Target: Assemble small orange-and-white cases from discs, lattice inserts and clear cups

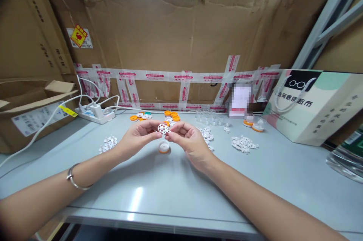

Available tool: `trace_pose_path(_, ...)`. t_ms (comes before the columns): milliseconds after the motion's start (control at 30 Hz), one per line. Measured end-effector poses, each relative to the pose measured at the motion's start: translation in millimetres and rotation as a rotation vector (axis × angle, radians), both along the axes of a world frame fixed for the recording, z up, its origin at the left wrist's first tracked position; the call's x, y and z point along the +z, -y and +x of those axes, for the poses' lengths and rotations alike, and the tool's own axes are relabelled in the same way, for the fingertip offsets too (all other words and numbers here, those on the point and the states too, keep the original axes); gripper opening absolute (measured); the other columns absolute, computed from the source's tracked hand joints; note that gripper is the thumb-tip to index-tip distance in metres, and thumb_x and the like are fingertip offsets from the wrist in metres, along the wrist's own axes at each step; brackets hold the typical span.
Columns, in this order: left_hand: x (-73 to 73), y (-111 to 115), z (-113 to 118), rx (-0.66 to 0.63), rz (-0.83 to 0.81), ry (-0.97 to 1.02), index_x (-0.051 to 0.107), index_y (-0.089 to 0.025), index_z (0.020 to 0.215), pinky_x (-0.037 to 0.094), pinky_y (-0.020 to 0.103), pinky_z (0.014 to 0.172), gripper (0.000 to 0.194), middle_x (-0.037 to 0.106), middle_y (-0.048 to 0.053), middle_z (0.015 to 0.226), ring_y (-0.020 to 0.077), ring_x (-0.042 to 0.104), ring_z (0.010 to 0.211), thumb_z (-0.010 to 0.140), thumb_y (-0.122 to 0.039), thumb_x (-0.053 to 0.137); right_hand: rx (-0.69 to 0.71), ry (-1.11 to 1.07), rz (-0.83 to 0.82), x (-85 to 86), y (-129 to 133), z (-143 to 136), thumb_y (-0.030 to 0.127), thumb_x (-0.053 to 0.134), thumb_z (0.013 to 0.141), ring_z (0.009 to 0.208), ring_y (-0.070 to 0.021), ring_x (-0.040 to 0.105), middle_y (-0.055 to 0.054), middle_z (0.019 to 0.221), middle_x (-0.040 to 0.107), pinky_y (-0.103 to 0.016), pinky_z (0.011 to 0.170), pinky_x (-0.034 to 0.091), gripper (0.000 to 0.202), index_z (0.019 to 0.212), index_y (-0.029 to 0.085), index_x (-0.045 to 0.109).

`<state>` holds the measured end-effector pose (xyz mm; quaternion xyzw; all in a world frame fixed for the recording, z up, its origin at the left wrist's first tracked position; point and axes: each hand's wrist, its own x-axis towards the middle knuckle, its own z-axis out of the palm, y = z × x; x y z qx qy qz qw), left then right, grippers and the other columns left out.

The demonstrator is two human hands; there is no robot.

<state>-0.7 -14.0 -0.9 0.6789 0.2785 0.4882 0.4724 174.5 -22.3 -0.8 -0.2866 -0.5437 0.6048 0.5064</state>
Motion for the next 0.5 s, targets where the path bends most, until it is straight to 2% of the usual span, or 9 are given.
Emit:
trace_pose_path(100,-0.3,-0.3,0.0,-0.052,-0.069,0.095,0.064,-0.018,0.098,0.047,0.027,0.077,0.025,0.064,0.003,0.089,0.0132,0.059,0.083,0.073,-0.021,0.067,0.047,0.007,-0.01,-2.2,1.9,-2.2,0.025,0.074,0.065,0.07,-0.0094,0.062,0.002,0.072,0.064,-0.024,0.071,0.047,0.021,0.072,0.017,0.056)
trace_pose_path(300,-5.6,-4.7,-1.0,-0.216,-0.155,0.151,0.066,-0.021,0.096,0.046,0.024,0.071,0.025,0.064,0.0,0.083,0.0102,0.057,0.075,0.071,-0.019,0.07,0.105,-0.029,-0.054,-5.3,7.3,-4.6,0.025,0.072,0.067,0.069,-0.0092,0.063,0.002,0.071,0.065,-0.023,0.069,0.049,0.019,0.071,0.017,0.055)
trace_pose_path(433,-5.1,-4.6,0.6,-0.231,-0.208,0.204,0.067,-0.019,0.088,0.044,0.024,0.068,0.019,0.063,-0.001,0.076,0.0091,0.056,0.068,0.07,-0.022,0.071,0.129,0.026,-0.043,-5.1,5.9,-5.9,0.029,0.071,0.067,0.074,-0.0118,0.065,0.001,0.076,0.066,-0.028,0.075,0.05,0.02,0.074,0.018,0.056)
trace_pose_path(500,-3.0,-4.8,-0.2,-0.215,-0.207,0.235,0.067,-0.018,0.087,0.044,0.024,0.072,0.016,0.064,0.0,0.081,0.0104,0.057,0.074,0.071,-0.022,0.07,0.073,0.105,0.012,0.0,-1.0,1.0,0.033,0.071,0.066,0.075,-0.013,0.064,0.0,0.078,0.067,-0.03,0.076,0.05,0.023,0.077,0.019,0.056)
